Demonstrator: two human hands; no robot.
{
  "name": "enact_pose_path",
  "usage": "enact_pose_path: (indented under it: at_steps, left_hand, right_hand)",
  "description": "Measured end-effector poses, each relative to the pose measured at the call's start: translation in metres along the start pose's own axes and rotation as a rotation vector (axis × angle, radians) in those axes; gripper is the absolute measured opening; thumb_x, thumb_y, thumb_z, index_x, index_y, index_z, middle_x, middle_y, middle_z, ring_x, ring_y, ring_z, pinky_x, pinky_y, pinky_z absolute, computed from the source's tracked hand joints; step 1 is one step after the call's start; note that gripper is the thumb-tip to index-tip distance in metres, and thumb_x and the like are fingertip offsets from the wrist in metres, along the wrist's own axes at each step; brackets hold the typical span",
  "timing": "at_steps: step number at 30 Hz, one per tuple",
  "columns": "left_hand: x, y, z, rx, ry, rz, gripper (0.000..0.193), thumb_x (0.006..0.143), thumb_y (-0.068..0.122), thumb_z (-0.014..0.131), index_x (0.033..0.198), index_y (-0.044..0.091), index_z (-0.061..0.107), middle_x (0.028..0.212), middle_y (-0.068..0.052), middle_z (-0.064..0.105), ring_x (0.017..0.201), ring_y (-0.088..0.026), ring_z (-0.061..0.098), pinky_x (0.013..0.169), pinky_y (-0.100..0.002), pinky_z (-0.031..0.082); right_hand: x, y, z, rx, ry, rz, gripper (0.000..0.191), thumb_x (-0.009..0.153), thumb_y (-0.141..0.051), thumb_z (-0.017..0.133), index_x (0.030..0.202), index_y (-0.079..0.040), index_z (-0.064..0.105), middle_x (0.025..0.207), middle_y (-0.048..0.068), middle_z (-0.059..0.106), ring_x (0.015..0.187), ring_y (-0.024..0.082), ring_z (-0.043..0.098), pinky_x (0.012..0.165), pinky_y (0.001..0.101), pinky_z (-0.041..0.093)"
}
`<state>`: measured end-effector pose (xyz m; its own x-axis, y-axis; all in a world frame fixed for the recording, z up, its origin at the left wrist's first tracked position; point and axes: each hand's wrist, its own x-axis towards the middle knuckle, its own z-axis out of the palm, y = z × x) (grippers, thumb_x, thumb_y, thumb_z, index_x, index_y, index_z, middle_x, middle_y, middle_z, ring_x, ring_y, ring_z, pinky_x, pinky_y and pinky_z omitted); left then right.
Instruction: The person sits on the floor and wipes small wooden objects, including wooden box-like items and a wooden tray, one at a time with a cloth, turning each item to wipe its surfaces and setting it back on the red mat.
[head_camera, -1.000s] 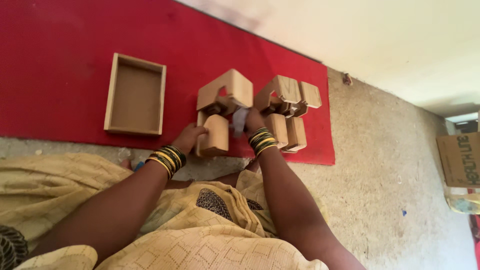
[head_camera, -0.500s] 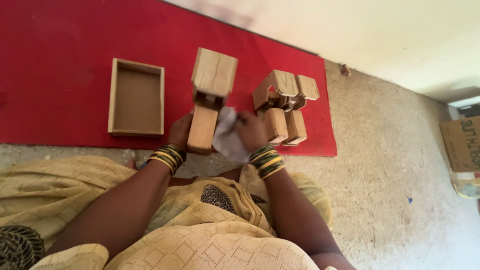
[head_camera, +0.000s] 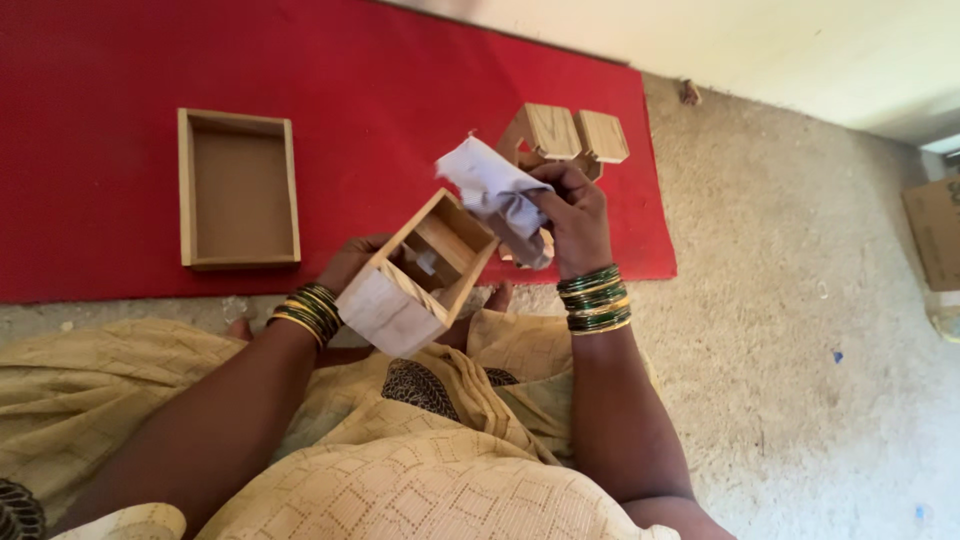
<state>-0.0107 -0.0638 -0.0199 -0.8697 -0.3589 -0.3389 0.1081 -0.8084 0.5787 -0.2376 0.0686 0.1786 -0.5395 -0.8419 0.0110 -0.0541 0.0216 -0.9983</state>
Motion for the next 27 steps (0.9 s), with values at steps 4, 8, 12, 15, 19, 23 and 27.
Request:
enact_pose_path:
  at_steps: [4,8,12,15,19,23,27]
  left_hand:
    - [-0.004,0.002,-0.003,0.002,-0.02,0.059,0.013,0.102,0.011,0.061,0.101,0.003,0.072,0.084,-0.006,0.074,0.068,-0.015,0.07,0.061,-0.03,0.059]
    - [-0.004,0.003,-0.006,0.228,-0.038,0.095,0.019,0.098,0.007,0.058,0.11,0.004,0.072,0.091,-0.006,0.074,0.075,-0.013,0.071,0.067,-0.028,0.059]
    - [-0.003,0.002,-0.006,0.21,-0.024,0.14,0.021,0.103,0.012,0.057,0.115,0.002,0.072,0.095,-0.006,0.074,0.078,-0.013,0.069,0.071,-0.029,0.058]
    - [-0.004,0.0,-0.004,0.275,0.037,0.15,0.022,0.103,0.013,0.057,0.112,0.001,0.073,0.096,-0.006,0.076,0.078,-0.012,0.068,0.072,-0.029,0.058]
    - [-0.004,-0.002,-0.001,0.243,0.077,0.153,0.02,0.104,0.013,0.06,0.109,-0.001,0.074,0.094,-0.006,0.075,0.078,-0.012,0.067,0.072,-0.029,0.057]
    - [-0.004,-0.004,0.0,0.264,0.089,0.069,0.022,0.102,0.014,0.058,0.11,0.001,0.074,0.092,-0.005,0.076,0.077,-0.012,0.068,0.071,-0.029,0.057]
    - [-0.003,-0.003,-0.003,0.254,0.084,0.077,0.022,0.103,0.014,0.058,0.111,0.001,0.073,0.091,-0.007,0.075,0.075,-0.013,0.068,0.069,-0.03,0.058]
  right_hand:
    - [-0.008,-0.013,0.033,-0.573,-0.191,-0.144,0.019,0.093,-0.004,0.067,0.11,-0.007,0.075,0.095,0.003,0.074,0.071,0.016,0.066,0.063,0.0286,0.054]
    - [-0.023,-0.026,0.059,-1.061,-0.321,-0.613,0.031,0.083,-0.006,0.072,0.114,-0.012,0.071,0.097,0.007,0.057,0.092,0.026,0.064,0.078,0.0356,0.056]
    - [-0.023,-0.036,0.063,-1.152,-0.375,-0.472,0.035,0.085,-0.009,0.073,0.12,-0.013,0.07,0.101,0.008,0.055,0.095,0.026,0.064,0.079,0.0391,0.055]
    - [-0.022,-0.039,0.063,-1.338,-0.42,-0.396,0.032,0.085,-0.013,0.072,0.116,-0.015,0.071,0.096,0.007,0.06,0.093,0.027,0.066,0.077,0.0425,0.054]
    - [-0.024,-0.044,0.066,-1.488,-0.488,-0.212,0.015,0.085,-0.018,0.068,0.098,-0.016,0.075,0.09,0.009,0.069,0.088,0.031,0.068,0.074,0.0459,0.054]
    - [-0.025,-0.054,0.069,-1.417,-0.613,0.226,0.015,0.089,-0.019,0.061,0.093,-0.017,0.075,0.075,0.006,0.076,0.078,0.025,0.074,0.075,0.0418,0.057]
    - [-0.027,-0.057,0.067,-1.151,-0.691,0.014,0.019,0.082,-0.012,0.062,0.097,-0.01,0.074,0.093,0.009,0.072,0.079,0.029,0.072,0.072,0.0423,0.058]
